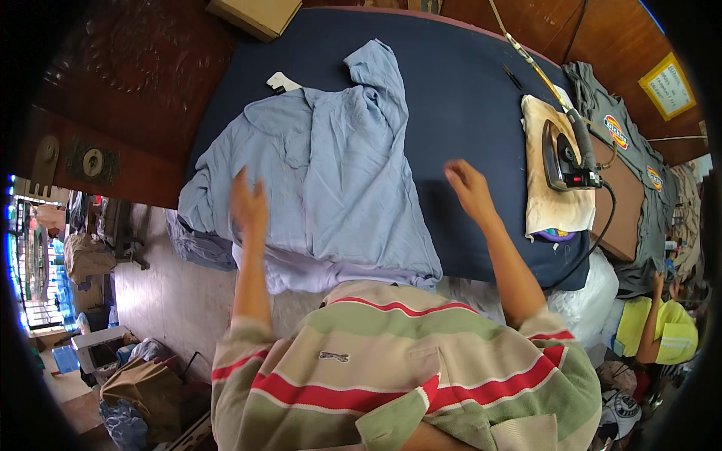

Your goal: The person irons a blue button-down shirt on a workstation using a steam iron, spreading the fabric flat and pressing the sleeves, back, and front panels.

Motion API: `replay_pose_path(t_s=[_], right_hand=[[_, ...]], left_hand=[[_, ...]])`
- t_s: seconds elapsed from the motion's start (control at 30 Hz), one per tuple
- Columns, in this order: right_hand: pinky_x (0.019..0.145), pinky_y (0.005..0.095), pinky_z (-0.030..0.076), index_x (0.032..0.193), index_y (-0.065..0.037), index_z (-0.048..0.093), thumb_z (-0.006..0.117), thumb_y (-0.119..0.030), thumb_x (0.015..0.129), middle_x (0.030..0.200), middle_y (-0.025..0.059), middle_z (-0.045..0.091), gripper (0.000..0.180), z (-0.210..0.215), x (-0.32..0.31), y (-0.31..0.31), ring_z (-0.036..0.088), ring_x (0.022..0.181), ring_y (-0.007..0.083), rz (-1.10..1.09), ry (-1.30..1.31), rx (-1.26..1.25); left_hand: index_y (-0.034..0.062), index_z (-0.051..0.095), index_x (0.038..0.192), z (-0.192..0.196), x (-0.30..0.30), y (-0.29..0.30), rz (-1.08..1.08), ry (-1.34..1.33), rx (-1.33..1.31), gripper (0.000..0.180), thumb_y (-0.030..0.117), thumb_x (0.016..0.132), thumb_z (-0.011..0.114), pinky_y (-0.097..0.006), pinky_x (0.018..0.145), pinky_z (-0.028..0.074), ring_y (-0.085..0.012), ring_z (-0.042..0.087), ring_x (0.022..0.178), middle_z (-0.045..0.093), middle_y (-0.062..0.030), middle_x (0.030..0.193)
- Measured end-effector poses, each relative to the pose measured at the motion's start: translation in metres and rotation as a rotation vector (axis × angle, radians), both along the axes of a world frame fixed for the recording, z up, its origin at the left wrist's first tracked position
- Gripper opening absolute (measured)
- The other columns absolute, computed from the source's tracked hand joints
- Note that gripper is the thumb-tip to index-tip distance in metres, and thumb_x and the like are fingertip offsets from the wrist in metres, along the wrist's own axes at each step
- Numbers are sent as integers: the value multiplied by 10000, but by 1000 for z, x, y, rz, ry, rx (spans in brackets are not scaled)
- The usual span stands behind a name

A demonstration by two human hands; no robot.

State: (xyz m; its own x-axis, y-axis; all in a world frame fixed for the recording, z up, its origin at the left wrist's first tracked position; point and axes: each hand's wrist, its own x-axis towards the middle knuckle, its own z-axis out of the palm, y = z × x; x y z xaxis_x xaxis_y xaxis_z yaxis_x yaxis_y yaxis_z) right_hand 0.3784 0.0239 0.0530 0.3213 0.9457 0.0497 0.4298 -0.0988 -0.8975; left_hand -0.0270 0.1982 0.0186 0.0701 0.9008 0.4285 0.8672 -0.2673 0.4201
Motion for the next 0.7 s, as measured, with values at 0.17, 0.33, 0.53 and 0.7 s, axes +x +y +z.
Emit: replay_pose_path(t_s=[0.17,0.33,0.53,0.7], right_hand=[[845,361,436,1107,-66,571,551,-206,839,1108,123,570,303,11,-31,150,543,1003,291,58,-228,89],[910,409,406,1232,-111,487,567,-177,794,1226,177,492,450,5,-36,269,510,1043,367,160,-509,270],[849,433,455,1251,-134,464,610,-220,754,1250,223,473,525,-17,-40,335,545,1002,400,253,-733,-156],[760,357,475,1056,-73,586,585,-265,822,926,128,619,303,-10,39,327,601,865,257,-140,-278,-59]], left_hand=[[68,522,1202,7,119,106,56,-19,-476,499,407,836,529,-425,900,432,-325,523,1109,544,-164,1206],[62,622,985,-1,162,143,-32,-4,-661,386,394,795,576,-452,808,478,-336,596,979,625,-166,1027],[45,612,956,-5,153,143,-155,-731,-1024,386,373,755,641,-392,791,483,-260,605,863,637,-128,948],[33,534,1152,0,129,148,-368,-1552,-1441,517,384,789,644,-379,910,436,-226,550,1034,572,-109,1148]])
